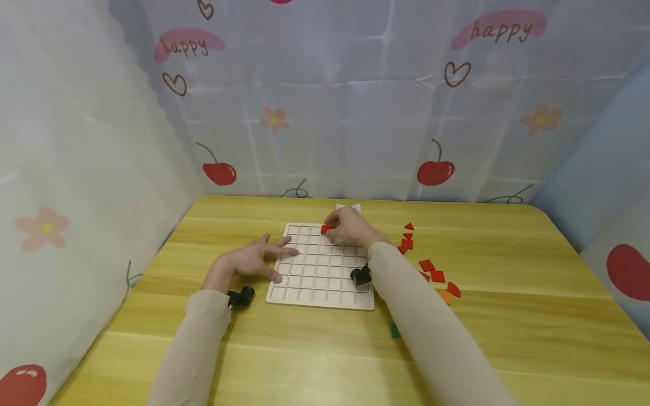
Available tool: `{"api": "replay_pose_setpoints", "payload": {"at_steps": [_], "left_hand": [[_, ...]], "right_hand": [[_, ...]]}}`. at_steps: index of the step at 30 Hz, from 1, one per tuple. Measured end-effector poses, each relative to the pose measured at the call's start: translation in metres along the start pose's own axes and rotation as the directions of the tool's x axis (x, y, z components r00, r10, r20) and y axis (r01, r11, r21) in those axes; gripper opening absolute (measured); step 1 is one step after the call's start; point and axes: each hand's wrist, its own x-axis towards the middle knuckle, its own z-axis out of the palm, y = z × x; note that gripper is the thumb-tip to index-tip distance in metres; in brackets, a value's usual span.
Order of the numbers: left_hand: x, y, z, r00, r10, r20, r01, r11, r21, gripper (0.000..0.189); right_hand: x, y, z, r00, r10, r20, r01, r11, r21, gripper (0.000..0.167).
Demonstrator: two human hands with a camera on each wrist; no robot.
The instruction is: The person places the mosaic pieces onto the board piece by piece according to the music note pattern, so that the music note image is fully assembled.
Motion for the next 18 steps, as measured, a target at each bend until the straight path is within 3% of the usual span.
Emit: {"api": "replay_pose_setpoints", "payload": {"at_steps": [18], "left_hand": [[0.001,-0.0026,0.0005,1.0,0.005,-0.003,-0.005,1.0,0.003,0.072]], "right_hand": [[-0.0051,-0.007,0.0023,0.998,-0.061,-0.008,0.06,0.995,-0.074,0.021]]}}
